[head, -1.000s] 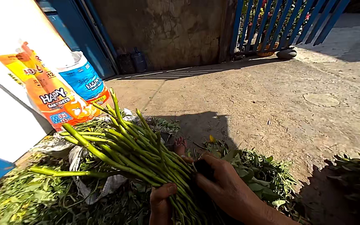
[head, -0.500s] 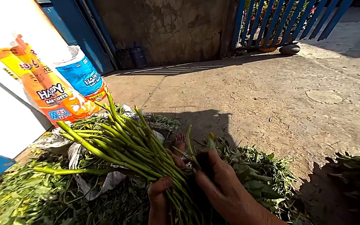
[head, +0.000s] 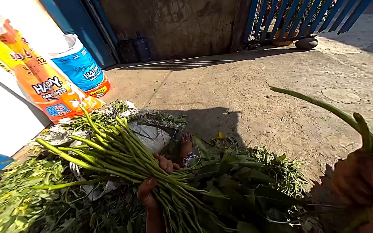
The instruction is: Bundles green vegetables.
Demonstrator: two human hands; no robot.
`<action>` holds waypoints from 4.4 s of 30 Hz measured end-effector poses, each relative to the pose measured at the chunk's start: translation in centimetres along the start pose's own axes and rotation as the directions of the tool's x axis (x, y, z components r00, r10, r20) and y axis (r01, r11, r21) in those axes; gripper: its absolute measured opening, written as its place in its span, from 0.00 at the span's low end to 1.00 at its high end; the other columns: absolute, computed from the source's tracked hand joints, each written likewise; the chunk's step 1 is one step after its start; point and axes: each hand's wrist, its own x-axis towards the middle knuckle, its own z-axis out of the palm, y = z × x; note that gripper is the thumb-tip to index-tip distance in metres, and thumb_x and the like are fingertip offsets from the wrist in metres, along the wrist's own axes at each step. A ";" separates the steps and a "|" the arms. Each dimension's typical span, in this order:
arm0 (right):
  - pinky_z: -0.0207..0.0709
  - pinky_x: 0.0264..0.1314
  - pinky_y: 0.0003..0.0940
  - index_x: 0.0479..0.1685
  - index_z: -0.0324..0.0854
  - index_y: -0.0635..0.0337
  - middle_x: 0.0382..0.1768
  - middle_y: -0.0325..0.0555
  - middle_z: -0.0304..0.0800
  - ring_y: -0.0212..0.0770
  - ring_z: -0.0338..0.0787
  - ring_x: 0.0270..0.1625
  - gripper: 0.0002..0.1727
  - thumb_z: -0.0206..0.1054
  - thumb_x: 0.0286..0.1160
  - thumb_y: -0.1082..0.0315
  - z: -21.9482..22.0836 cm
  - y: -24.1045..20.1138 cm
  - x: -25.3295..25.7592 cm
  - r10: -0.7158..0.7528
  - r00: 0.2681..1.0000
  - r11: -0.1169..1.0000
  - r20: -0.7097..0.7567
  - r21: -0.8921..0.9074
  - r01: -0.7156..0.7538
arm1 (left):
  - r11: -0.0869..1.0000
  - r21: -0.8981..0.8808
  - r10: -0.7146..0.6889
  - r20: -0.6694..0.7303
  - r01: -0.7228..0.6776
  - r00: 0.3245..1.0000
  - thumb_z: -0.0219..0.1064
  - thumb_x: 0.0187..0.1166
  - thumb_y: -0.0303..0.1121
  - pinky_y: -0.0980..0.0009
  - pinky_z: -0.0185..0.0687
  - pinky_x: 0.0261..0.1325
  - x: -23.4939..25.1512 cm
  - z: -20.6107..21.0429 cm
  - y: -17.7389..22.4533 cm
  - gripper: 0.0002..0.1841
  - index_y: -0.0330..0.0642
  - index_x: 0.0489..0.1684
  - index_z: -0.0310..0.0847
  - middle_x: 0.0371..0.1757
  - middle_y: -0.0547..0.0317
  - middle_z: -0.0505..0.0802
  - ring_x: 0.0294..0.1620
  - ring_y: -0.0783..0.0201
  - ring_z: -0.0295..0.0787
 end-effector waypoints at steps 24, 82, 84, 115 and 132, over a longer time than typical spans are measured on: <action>0.87 0.48 0.33 0.55 0.84 0.61 0.43 0.45 0.92 0.35 0.91 0.44 0.13 0.58 0.87 0.64 12.0 0.0 -1.9 -0.174 0.738 0.933 0.652 -0.130 0.335 | 0.977 0.212 -0.006 0.180 -0.033 0.984 0.80 0.65 0.40 0.57 0.84 0.68 -1.2 3.3 -0.7 0.32 0.40 0.72 0.80 0.57 0.51 0.93 0.60 0.56 0.90; 0.75 0.21 0.24 0.40 0.82 0.49 0.12 0.27 0.65 0.25 0.71 0.14 0.23 0.49 0.91 0.44 3.5 0.8 2.5 0.037 0.904 0.625 0.425 0.696 -0.353 | 0.962 -0.271 0.047 0.109 -0.016 0.993 0.77 0.64 0.34 0.52 0.86 0.56 -0.4 -1.2 -0.7 0.28 0.34 0.64 0.79 0.38 0.49 0.92 0.40 0.52 0.92; 0.72 0.18 0.21 0.40 0.82 0.49 0.12 0.27 0.65 0.24 0.70 0.13 0.27 0.40 0.94 0.46 0.3 1.9 3.3 0.064 0.947 0.681 0.316 0.680 -0.273 | 0.968 -0.249 0.054 0.134 -0.019 0.989 0.79 0.63 0.35 0.52 0.87 0.56 -0.5 -1.0 -0.2 0.28 0.35 0.64 0.79 0.38 0.49 0.93 0.40 0.53 0.92; 0.81 0.44 0.31 0.44 0.86 0.49 0.41 0.40 0.87 0.38 0.87 0.48 0.08 0.63 0.82 0.60 11.0 1.3 -2.0 -0.166 0.530 0.780 0.831 -0.219 0.587 | 0.996 -0.073 -0.022 0.290 0.045 0.957 0.86 0.58 0.42 0.53 0.88 0.56 -2.0 4.0 0.4 0.32 0.39 0.61 0.79 0.36 0.52 0.92 0.39 0.54 0.92; 0.86 0.55 0.28 0.67 0.85 0.50 0.54 0.35 0.88 0.29 0.87 0.57 0.22 0.60 0.86 0.48 15.0 1.0 -0.7 -0.224 0.687 0.859 0.692 -0.194 0.475 | 0.992 0.112 -0.083 0.330 0.049 0.940 0.80 0.66 0.38 0.55 0.85 0.61 0.5 1.4 2.2 0.31 0.42 0.72 0.76 0.45 0.55 0.92 0.46 0.58 0.91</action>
